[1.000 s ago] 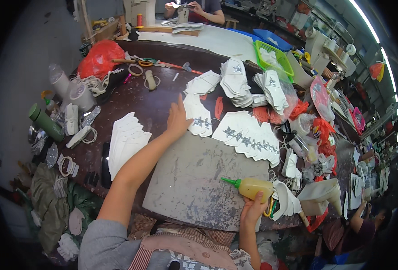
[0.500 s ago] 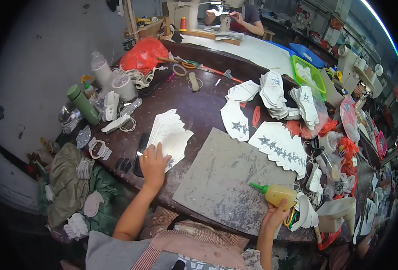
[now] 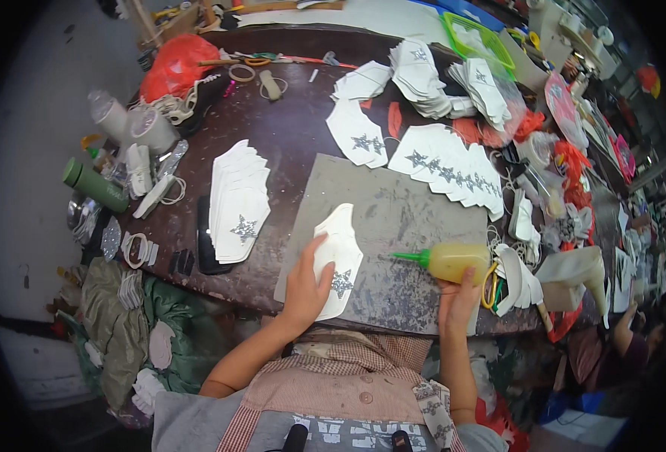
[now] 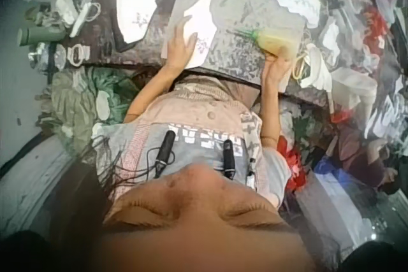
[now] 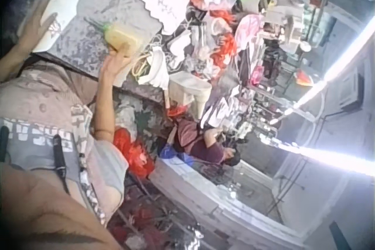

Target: The person applies glue from a squeeze bottle onto white fabric pieces and presses silver star decorations onto them. The person handles the items one at a time, placing the finished pieces into a growing stack on the table.

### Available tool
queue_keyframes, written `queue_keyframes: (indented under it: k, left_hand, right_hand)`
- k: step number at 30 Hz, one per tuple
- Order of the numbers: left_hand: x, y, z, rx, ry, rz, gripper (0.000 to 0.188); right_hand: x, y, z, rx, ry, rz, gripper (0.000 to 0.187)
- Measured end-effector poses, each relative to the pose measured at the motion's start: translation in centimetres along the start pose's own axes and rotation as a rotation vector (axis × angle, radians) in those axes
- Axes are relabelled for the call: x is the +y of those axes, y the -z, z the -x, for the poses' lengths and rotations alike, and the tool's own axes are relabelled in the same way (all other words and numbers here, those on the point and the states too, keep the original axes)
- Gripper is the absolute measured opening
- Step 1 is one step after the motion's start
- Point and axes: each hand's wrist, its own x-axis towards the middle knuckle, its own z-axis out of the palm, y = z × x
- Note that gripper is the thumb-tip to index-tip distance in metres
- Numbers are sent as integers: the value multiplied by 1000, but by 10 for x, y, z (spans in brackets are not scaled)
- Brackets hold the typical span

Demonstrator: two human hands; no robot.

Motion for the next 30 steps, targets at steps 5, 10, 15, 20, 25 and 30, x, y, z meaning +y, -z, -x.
queue_keyframes:
  k: [5, 10, 15, 20, 25, 30]
  left_hand:
    - [0, 3, 0, -148, -131, -439, 33]
    - [-3, 17, 0, -285, -158, -462, 44]
    - [-5, 17, -1, -298, -170, -471, 47]
    - [-5, 16, 1, -258, -159, -451, 48]
    - [-2, 15, 0, -250, -160, -460, 48]
    - [-2, 17, 0, -243, -164, -465, 48]
  right_hand:
    - [9, -29, 1, -98, -105, 171, 40]
    - [14, -44, -9, -134, -139, 201, 39]
    - [11, -45, -6, -100, -103, 300, 39]
    - [8, -43, 9, -146, -152, 332, 43]
    - [10, -28, 22, -187, -121, 432, 45]
    - [4, -34, 27, -131, -178, 391, 44]
